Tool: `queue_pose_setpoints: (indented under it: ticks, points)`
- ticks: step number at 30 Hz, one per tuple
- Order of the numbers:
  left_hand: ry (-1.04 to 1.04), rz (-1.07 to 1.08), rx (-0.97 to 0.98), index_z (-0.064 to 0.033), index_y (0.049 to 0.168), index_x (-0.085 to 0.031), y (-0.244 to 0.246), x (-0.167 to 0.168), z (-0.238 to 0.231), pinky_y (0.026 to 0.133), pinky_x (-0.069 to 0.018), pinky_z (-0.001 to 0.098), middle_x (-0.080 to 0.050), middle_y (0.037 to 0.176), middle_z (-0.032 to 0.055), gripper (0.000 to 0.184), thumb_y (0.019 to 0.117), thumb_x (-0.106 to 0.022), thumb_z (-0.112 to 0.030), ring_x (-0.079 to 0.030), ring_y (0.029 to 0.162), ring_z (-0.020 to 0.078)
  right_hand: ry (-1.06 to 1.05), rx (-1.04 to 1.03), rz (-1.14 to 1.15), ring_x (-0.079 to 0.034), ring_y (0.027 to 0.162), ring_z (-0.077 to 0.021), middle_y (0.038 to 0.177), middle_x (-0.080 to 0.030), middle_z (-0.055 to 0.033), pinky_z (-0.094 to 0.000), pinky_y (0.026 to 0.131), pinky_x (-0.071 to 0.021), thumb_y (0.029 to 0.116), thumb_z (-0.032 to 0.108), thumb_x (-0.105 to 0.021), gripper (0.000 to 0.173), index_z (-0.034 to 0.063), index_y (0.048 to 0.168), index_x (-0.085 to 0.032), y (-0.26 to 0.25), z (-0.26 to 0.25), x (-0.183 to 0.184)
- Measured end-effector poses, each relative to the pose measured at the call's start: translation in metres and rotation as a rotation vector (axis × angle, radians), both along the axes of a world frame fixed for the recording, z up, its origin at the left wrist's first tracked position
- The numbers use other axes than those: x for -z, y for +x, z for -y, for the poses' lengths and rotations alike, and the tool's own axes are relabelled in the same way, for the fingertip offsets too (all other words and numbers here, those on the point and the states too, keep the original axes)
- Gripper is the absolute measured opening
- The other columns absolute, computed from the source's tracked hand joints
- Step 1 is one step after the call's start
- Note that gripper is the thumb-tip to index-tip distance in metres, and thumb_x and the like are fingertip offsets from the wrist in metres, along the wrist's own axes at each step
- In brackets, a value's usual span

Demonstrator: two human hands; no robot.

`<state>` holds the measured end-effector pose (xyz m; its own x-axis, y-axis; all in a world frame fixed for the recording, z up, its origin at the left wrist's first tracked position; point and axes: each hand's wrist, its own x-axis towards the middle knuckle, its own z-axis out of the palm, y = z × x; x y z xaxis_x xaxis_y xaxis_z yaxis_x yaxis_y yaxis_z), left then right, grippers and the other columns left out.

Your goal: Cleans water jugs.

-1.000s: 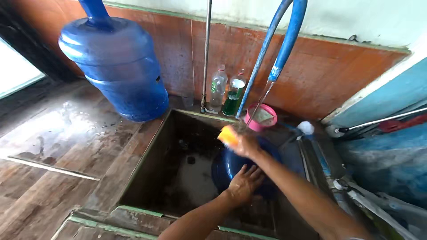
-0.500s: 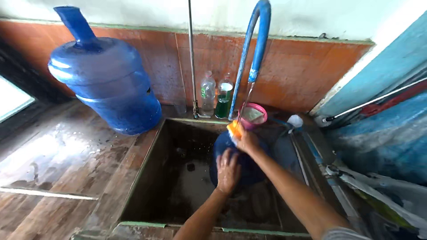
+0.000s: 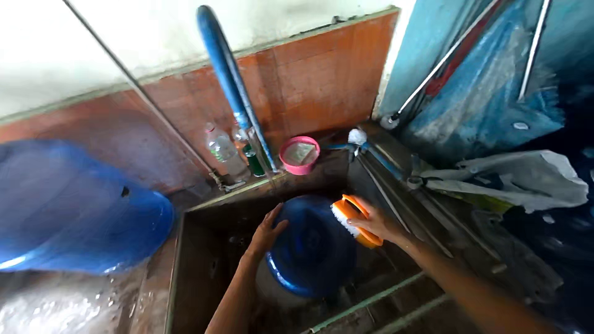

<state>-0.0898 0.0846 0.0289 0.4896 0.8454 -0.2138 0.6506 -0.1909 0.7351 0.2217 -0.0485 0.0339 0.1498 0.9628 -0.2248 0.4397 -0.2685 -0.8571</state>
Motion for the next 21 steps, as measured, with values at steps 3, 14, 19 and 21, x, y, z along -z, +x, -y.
queue_pose_setpoints:
  ticks: [3, 14, 19, 21]
  points:
    - [0.190, -0.302, -0.004, -0.0151, 0.152, -0.051, 0.032, -0.014, -0.010, 0.112, -0.0290, 0.0692, -0.050, 0.152, 0.0192, 0.046, 0.1099, -0.043, -0.032, -0.044, 0.142, 0.0424, -0.021, 0.052, -0.251, -0.063, 0.120, -0.0297, 0.139, -0.060, -0.0211, -0.0488, 0.103, -0.0508, 0.0939, 0.021, -0.074, 0.069, 0.0109, 0.154, -0.043, -0.015, 0.002, 0.015]
    - [0.366, -0.434, -0.549, 0.0080, 0.148, -0.045, 0.079, 0.010, -0.034, 0.119, -0.0175, 0.0663, -0.031, 0.159, 0.0341, 0.060, 0.1087, -0.044, -0.038, -0.022, 0.151, 0.0503, 0.185, 0.023, -0.372, -0.059, 0.129, -0.0337, 0.143, -0.058, -0.0229, -0.0508, 0.111, -0.0453, 0.0939, 0.025, -0.074, 0.076, 0.0104, 0.159, -0.037, -0.083, -0.071, 0.037]
    - [0.666, -0.035, -0.061, 0.0186, 0.133, -0.054, 0.069, 0.033, 0.032, 0.120, -0.0235, 0.0631, -0.046, 0.146, 0.0399, 0.043, 0.0985, -0.046, -0.006, -0.040, 0.141, 0.0558, 0.130, -0.154, -0.247, -0.058, 0.128, -0.0352, 0.138, -0.061, -0.0222, -0.0541, 0.110, -0.0433, 0.0951, 0.025, -0.074, 0.063, 0.0095, 0.151, -0.049, -0.063, -0.108, 0.001]
    - [0.662, -0.074, -0.200, 0.0171, 0.136, -0.052, 0.067, 0.027, 0.015, 0.119, -0.0327, 0.0555, -0.047, 0.145, 0.0389, 0.046, 0.0999, -0.053, -0.011, -0.044, 0.139, 0.0515, 0.140, -0.139, -0.207, -0.061, 0.124, -0.0372, 0.135, -0.063, -0.0230, -0.0571, 0.106, -0.0455, 0.0947, 0.026, -0.075, 0.064, 0.0118, 0.152, -0.049, -0.065, -0.131, 0.005]
